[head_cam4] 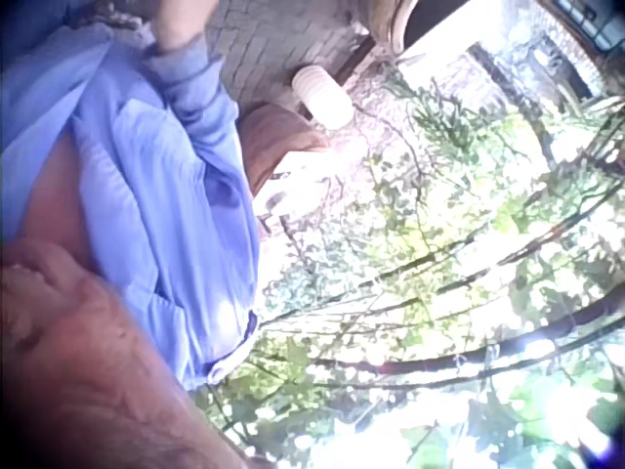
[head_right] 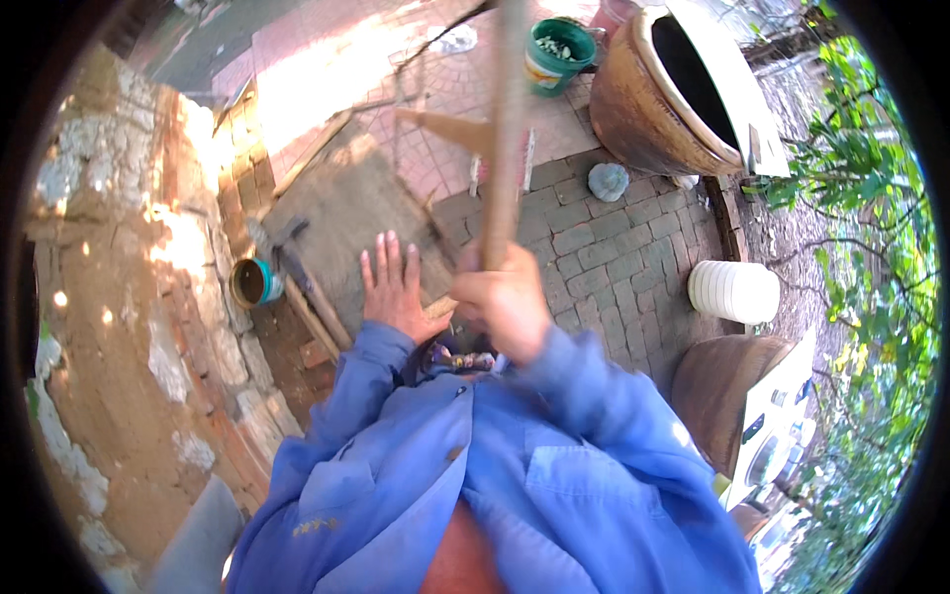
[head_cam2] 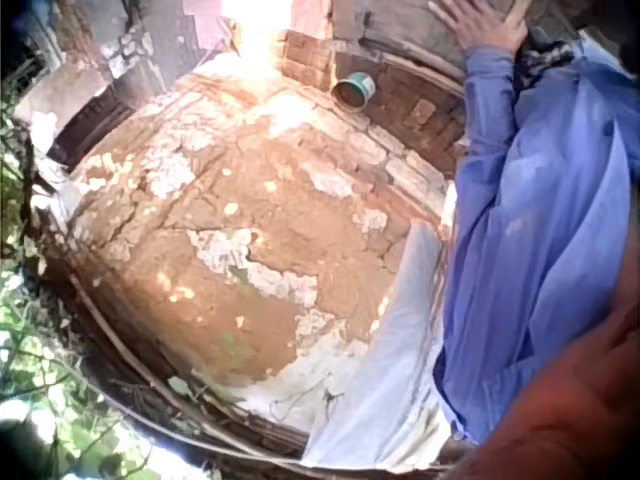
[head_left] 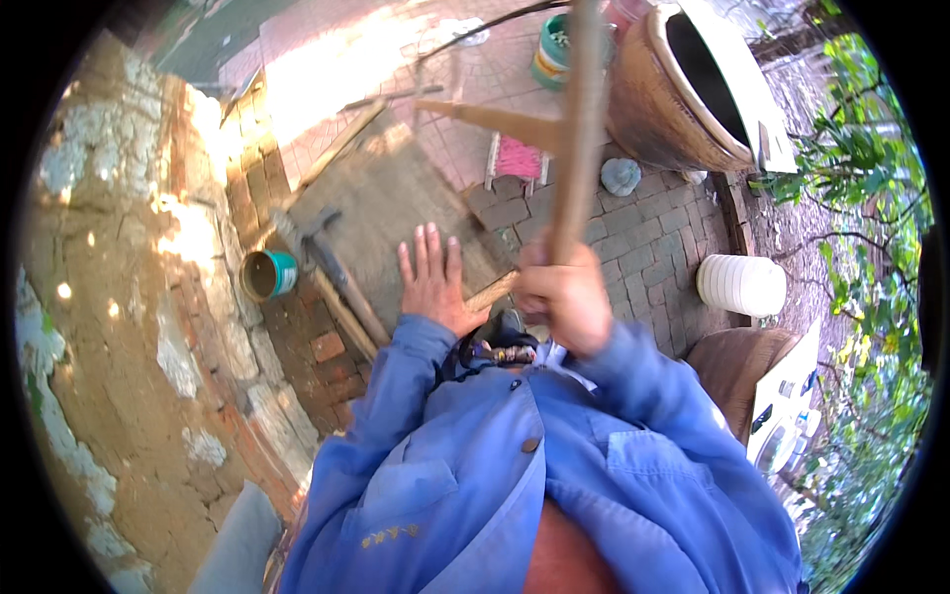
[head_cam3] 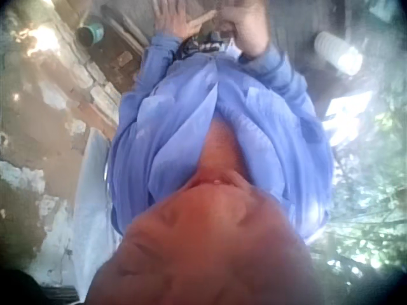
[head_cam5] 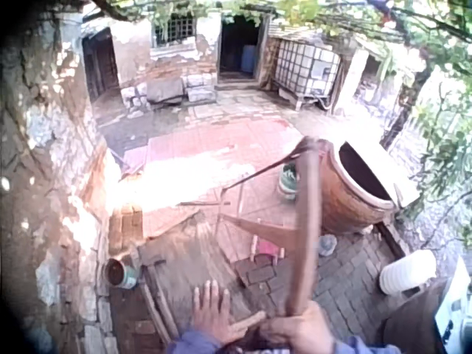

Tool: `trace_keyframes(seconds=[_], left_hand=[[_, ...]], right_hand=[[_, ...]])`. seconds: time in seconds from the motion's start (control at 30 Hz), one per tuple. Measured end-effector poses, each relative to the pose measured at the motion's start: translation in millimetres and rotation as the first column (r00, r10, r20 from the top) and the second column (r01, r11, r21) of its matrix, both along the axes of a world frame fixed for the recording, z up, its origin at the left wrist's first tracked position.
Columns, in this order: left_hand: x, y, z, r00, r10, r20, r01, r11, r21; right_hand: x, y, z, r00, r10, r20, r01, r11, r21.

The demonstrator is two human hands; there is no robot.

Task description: The person uses a hammer to strike a wooden plank on a wooden structure. They then reposition the structure and use the hammer to drive nails into the wood, securing the pieces together.

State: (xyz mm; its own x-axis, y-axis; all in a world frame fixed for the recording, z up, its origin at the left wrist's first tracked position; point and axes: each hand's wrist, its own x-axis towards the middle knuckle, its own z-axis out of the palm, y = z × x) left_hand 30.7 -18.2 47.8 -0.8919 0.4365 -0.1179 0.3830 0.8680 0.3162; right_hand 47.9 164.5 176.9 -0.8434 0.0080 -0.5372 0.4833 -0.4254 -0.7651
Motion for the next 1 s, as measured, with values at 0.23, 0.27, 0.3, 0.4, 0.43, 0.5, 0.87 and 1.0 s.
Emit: trace_keyframes(seconds=[0.23, 0.27, 0.3, 0.4, 0.43, 0.5, 0.87, 1.0], left_hand=[[-6.5, -5.4, 2.2, 0.996, -0.084, 0.018, 0.083, 0.995, 0.050], [-8.1, -4.8, 0.2, 0.989, -0.102, 0.111, 0.094, 0.993, 0.071], [-8.6, -4.7, -1.1, 0.994, -0.101, 0.046, 0.094, 0.987, 0.134], [-16.1, -7.0, -2.0, 0.999, -0.029, -0.044, 0.028, 0.999, -0.026], [-14.8, -5.9, -2.8, 0.997, -0.071, -0.002, 0.071, 0.997, 0.036], [-14.8, -4.0, -3.0, 0.999, -0.047, -0.015, 0.048, 0.995, 0.083], [-9.3, -6.4, -5.1, 0.998, -0.058, -0.012, 0.058, 0.995, 0.077], [-14.7, -5.6, -6.2, 0.998, -0.061, -0.025, 0.063, 0.993, 0.095]], right_hand=[[56.6, 11.3, 133.4, 0.966, -0.229, 0.122, 0.224, 0.973, 0.053], [53.2, 12.9, 136.0, 0.956, -0.254, 0.146, 0.240, 0.965, 0.108], [45.6, 12.1, 128.6, 0.971, -0.211, 0.115, 0.198, 0.973, 0.117], [5.9, -2.8, 70.7, 0.991, -0.059, 0.118, 0.039, 0.985, 0.167], [-12.8, -11.6, 38.7, 0.996, -0.067, 0.060, 0.055, 0.983, 0.174], [-41.1, -19.3, -8.2, 0.998, -0.062, 0.006, 0.060, 0.986, 0.158], [65.1, 22.2, 114.7, 0.985, -0.137, 0.105, 0.124, 0.985, 0.116], [38.6, 12.3, 73.0, 0.987, -0.104, 0.121, 0.085, 0.984, 0.157]])
